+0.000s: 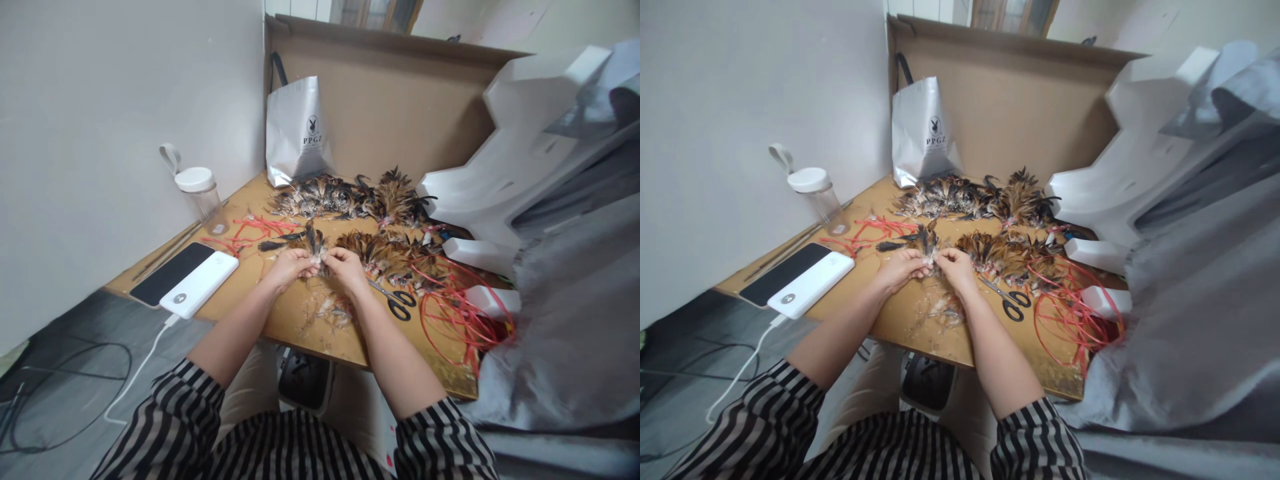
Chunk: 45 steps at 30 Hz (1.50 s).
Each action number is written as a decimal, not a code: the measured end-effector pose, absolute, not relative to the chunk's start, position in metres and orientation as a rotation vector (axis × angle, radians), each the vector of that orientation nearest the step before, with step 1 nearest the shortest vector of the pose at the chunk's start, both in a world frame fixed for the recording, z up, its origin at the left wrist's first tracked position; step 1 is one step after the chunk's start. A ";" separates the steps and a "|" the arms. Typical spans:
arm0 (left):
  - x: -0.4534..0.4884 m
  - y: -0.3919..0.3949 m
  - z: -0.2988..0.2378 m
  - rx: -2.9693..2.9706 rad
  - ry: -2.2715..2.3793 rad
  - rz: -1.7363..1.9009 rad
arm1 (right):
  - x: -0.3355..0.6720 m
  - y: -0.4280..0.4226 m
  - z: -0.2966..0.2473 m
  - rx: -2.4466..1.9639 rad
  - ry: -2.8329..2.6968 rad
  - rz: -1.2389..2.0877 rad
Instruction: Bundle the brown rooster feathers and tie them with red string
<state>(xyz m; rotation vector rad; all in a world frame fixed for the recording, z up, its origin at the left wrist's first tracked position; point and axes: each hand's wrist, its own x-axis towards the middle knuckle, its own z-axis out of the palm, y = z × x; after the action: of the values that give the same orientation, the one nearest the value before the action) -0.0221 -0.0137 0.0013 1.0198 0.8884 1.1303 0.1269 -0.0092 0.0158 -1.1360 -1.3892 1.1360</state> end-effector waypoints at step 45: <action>-0.022 -0.015 0.003 1.010 0.867 1.008 | 0.117 -0.009 0.004 -1.021 -1.174 1.221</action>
<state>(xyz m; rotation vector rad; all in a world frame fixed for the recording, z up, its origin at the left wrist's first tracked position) -0.0225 -0.0153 0.0033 1.0103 0.8674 1.0079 0.1172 -0.0089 0.0037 -1.0215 -1.1739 1.2213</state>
